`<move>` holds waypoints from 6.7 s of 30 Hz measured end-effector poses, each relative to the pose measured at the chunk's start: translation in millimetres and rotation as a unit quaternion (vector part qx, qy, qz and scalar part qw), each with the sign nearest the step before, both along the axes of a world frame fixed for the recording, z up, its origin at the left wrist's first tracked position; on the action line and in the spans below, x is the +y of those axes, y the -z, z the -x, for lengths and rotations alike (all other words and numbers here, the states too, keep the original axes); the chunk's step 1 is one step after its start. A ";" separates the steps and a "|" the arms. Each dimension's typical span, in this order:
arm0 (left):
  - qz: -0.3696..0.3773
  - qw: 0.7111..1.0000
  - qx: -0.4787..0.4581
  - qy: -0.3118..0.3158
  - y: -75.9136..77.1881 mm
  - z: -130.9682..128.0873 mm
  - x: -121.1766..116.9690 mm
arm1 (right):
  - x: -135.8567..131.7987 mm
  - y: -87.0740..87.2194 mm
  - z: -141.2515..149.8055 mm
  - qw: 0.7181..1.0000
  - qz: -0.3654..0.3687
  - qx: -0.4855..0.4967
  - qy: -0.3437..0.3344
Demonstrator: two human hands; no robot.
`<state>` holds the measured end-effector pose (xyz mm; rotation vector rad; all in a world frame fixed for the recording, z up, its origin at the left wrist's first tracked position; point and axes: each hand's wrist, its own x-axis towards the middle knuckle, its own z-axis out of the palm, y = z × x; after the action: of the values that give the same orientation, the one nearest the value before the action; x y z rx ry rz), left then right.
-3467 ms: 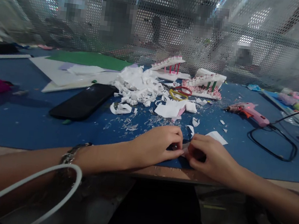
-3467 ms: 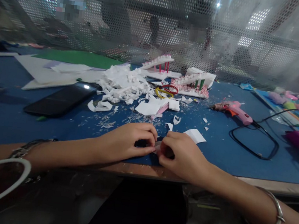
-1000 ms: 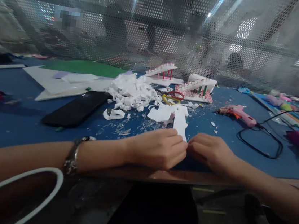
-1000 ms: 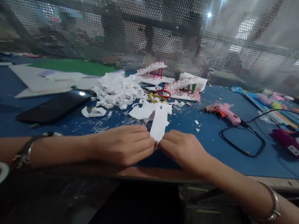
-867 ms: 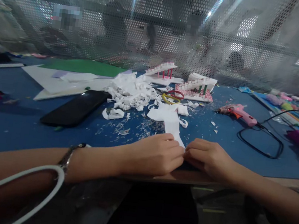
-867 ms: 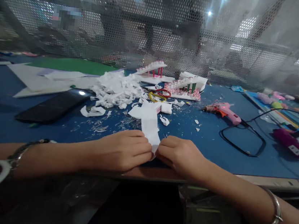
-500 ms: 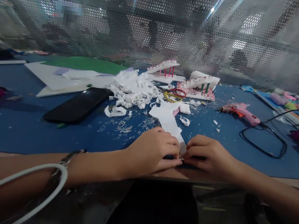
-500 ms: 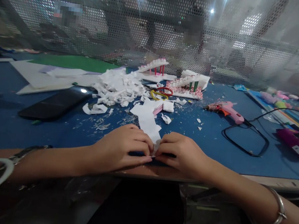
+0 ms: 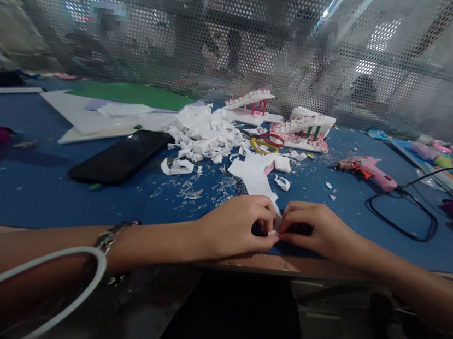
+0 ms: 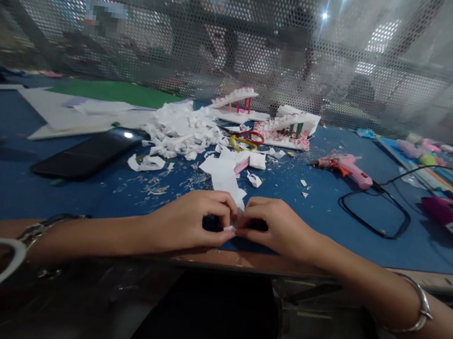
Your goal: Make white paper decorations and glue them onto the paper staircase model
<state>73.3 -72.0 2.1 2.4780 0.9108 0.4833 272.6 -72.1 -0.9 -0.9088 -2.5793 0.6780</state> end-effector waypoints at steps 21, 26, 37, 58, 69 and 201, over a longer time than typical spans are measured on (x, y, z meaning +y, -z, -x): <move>0.037 0.999 0.022 -0.003 -4.0 1.8 -2.5 | -7.4 7.8 0.2 1.000 -0.009 0.013 0.016; 0.038 0.999 0.018 -0.003 -5.1 3.6 0.0 | -7.7 6.1 0.1 1.000 -0.023 -0.006 0.011; 0.025 0.998 0.050 -0.004 -6.4 -0.6 -0.4 | -9.4 4.9 9.7 0.997 -0.022 -0.020 0.068; -0.041 0.994 0.100 0.013 -7.0 2.7 -1.7 | -9.2 -0.9 2.4 0.998 -0.010 -0.029 0.047; -0.094 0.989 0.111 -0.005 -6.0 2.6 -4.5 | -8.3 1.5 1.3 0.998 -0.052 -0.021 -0.014; 0.021 0.945 -0.317 -0.075 -19.6 -1.6 72.8 | 51.8 -31.9 13.7 0.911 -0.336 0.209 0.113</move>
<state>74.8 0.8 21.8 2.0048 0.8170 1.2082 258.9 -20.3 31.0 -0.7076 -2.0425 -0.0945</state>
